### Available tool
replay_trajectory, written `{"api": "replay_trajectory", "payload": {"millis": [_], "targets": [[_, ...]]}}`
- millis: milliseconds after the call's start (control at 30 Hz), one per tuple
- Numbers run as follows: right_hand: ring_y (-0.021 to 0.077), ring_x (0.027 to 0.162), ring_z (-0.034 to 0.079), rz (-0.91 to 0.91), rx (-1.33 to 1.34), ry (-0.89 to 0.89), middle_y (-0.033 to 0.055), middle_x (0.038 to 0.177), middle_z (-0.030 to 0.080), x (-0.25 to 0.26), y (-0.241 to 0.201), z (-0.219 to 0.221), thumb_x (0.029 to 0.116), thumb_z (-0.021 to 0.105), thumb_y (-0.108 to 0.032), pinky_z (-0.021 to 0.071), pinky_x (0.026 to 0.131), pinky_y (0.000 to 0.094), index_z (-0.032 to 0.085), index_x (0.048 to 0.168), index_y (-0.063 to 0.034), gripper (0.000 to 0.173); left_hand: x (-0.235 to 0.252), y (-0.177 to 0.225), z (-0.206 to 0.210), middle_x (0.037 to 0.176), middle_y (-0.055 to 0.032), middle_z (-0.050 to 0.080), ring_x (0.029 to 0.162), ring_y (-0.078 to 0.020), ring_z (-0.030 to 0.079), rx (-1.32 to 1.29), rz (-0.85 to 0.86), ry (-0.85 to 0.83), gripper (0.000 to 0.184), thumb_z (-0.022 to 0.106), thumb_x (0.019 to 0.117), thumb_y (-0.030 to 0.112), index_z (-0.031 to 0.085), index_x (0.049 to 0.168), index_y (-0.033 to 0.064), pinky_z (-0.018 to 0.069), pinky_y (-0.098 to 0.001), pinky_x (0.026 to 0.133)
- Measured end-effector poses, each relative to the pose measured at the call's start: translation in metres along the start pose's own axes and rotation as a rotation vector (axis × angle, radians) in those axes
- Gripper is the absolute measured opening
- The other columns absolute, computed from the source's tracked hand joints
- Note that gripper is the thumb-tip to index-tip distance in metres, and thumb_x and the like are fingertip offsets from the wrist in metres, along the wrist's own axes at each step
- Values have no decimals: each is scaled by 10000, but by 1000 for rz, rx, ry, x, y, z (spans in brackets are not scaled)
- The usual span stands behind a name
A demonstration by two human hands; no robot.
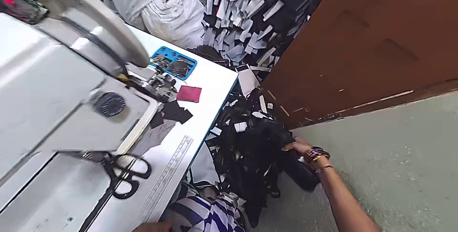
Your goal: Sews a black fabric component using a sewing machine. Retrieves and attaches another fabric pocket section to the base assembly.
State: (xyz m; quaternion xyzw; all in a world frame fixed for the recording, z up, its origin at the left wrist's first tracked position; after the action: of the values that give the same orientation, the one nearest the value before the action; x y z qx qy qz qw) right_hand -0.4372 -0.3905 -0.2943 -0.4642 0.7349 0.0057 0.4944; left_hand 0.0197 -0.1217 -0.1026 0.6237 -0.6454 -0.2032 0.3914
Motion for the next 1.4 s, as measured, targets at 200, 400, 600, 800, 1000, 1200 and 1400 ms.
{"api": "replay_trajectory", "payload": {"millis": [200,400,600,800,1000,1200,1400], "targets": [[126,676,588,-4,203,67,101,898,642,-36,25,-42,887,743,-40,500,588,301,556,1261,3,421,-24,43,30,864,-81,776,820,-161,734,99,113,-74,245,579,1006,176,798,966,76,563,-274,815],[32,612,632,-245,386,276,-14,713,680,-62,26,-58,858,690,23,554,607,240,618,862,-62,112,-56,59,18,891,-110,774,880,-116,727,-27,51,-173,177,621,995,119,781,997,43,550,-219,858],[86,750,600,-217,427,588,59,849,642,-127,15,-91,884,675,-25,510,734,301,627,946,19,90,-80,65,11,921,-92,771,886,-70,707,-99,14,-165,185,624,999,153,780,1032,58,540,-189,858],[19,685,610,-518,1053,660,-27,779,605,-181,-10,-98,968,495,-7,516,637,213,564,980,-54,85,-64,67,54,1071,-1,780,1018,-66,712,-178,80,-154,288,589,988,252,763,1178,124,550,-244,938],[42,786,714,-962,1538,384,-45,808,716,-294,-107,11,1045,264,-48,617,739,257,567,976,-108,317,-50,62,119,1615,-221,352,1395,-318,497,-922,-635,-463,841,438,1050,448,-11,1639,50,469,-475,1080],[28,829,737,-806,1405,-17,-99,923,768,-365,-90,196,984,625,-170,628,715,240,627,1116,-166,133,-25,88,-5,931,46,754,891,-47,725,-1401,-623,221,388,280,1118,342,626,1104,168,613,-244,787],[-141,983,634,-1177,715,-335,-144,976,743,-410,-77,296,994,638,-192,515,923,117,703,1058,-93,135,-48,98,-127,1357,13,669,1179,-42,656,-605,-294,-125,931,743,875,419,288,1572,0,541,-234,1014]]}}
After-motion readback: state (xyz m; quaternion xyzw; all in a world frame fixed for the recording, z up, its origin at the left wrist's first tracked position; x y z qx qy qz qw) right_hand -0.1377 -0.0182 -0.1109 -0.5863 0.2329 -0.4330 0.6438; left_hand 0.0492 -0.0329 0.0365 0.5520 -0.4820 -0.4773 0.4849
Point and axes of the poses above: each hand's wrist, its own x-axis towards the middle knuckle, its own z-axis out of the palm, y = z × x, the point moved 8 cm from there along x, towards the middle knuckle
